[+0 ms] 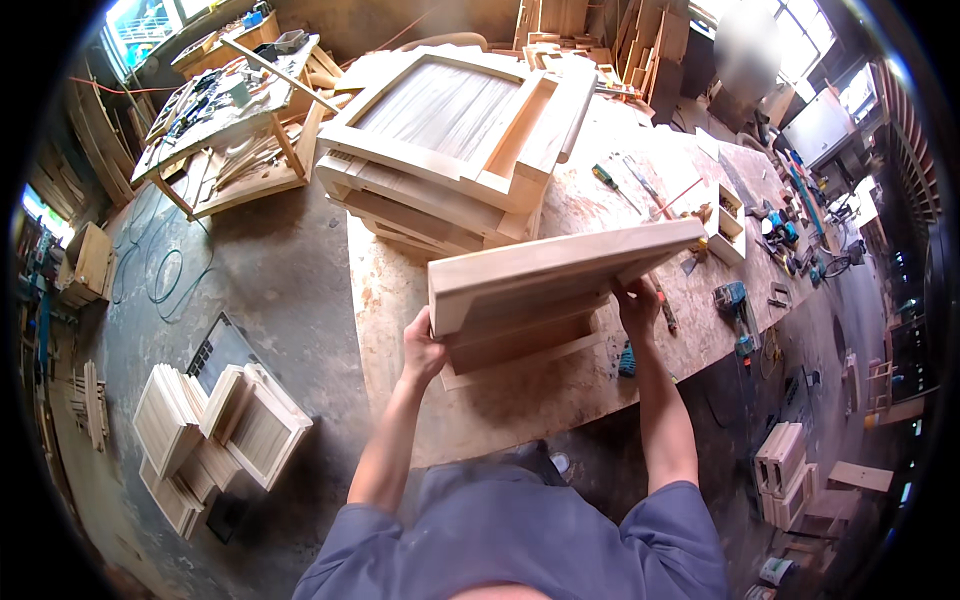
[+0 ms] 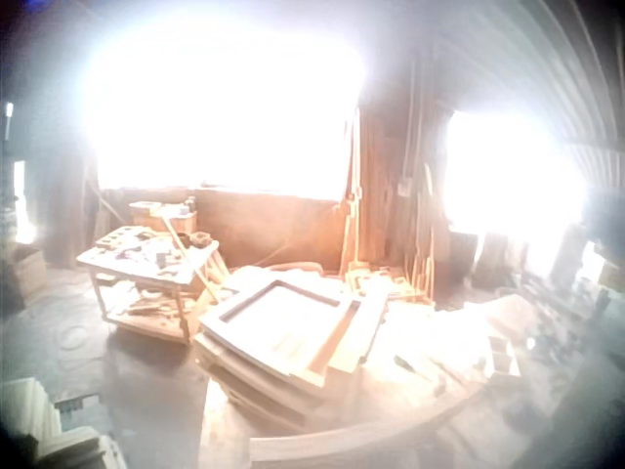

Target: The person assembles wooden panels by applying glue to small wooden strips and attaching them to the underside of larger panels. They use a nail gun and a power drill to secure the strips with nails and screws. The person handles multiple panels sequentially, moving them from a stack to a workbench and then to a finished pile.

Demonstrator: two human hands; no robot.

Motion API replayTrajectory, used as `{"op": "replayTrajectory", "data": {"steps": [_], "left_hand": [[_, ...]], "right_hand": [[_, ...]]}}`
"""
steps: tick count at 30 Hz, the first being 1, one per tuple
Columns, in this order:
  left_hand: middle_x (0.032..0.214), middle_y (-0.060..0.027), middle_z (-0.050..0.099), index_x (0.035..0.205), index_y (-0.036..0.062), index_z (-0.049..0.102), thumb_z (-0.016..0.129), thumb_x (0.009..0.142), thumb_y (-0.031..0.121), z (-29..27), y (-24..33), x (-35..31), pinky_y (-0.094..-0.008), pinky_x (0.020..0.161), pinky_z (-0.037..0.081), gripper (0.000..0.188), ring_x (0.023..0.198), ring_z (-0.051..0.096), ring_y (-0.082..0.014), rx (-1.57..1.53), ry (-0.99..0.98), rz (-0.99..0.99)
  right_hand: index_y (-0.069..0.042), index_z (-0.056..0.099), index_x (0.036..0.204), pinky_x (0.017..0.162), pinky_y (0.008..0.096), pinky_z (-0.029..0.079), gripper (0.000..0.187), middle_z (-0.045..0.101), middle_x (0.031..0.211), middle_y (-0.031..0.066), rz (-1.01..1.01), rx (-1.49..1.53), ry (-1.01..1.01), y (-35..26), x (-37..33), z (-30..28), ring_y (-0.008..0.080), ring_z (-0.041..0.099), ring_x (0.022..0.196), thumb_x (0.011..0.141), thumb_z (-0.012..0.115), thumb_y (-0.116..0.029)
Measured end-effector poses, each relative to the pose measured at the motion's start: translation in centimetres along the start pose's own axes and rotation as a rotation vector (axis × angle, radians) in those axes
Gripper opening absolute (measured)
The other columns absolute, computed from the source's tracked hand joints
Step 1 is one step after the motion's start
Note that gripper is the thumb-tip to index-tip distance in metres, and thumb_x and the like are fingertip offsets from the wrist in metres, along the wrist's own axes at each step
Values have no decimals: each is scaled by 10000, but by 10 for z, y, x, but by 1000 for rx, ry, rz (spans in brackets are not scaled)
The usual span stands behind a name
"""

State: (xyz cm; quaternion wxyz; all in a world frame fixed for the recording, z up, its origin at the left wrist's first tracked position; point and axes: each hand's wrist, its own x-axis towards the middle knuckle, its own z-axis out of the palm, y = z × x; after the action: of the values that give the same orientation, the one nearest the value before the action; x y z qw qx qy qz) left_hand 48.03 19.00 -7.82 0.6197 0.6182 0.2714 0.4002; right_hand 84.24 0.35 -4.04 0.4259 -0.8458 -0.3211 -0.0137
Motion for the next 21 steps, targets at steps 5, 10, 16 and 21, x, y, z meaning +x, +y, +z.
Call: {"op": "replayTrajectory", "data": {"steps": [5,10,16,21], "left_hand": [[1005,-17,689,1111,18,634,678,841,-17,20,-11,25,-258,832,497,275,939,601,-93,56,126,-17],[990,-46,717,1076,4,654,734,769,-48,9,-48,35,-304,829,514,322,921,645,-144,94,139,-12],[954,-108,728,931,78,743,865,695,142,35,4,30,-369,825,506,274,923,668,-276,817,202,-63],[1270,-118,584,1234,53,608,848,772,194,24,-9,-2,-394,992,464,539,1148,582,-268,715,351,-223]], "right_hand": [[-38,729,929,743,356,523,282,722,834,95,-160,14,-12,6,46,14,235,698,816,795,808,-274],[-60,732,875,714,401,517,338,690,821,98,-211,-98,11,16,75,36,278,664,783,753,823,-361],[-65,699,841,690,397,533,212,686,815,96,-245,113,-66,16,79,16,252,666,782,773,818,-227],[-6,695,1020,672,317,591,210,697,938,145,-240,322,-151,52,80,-12,228,711,758,863,753,-132]]}}
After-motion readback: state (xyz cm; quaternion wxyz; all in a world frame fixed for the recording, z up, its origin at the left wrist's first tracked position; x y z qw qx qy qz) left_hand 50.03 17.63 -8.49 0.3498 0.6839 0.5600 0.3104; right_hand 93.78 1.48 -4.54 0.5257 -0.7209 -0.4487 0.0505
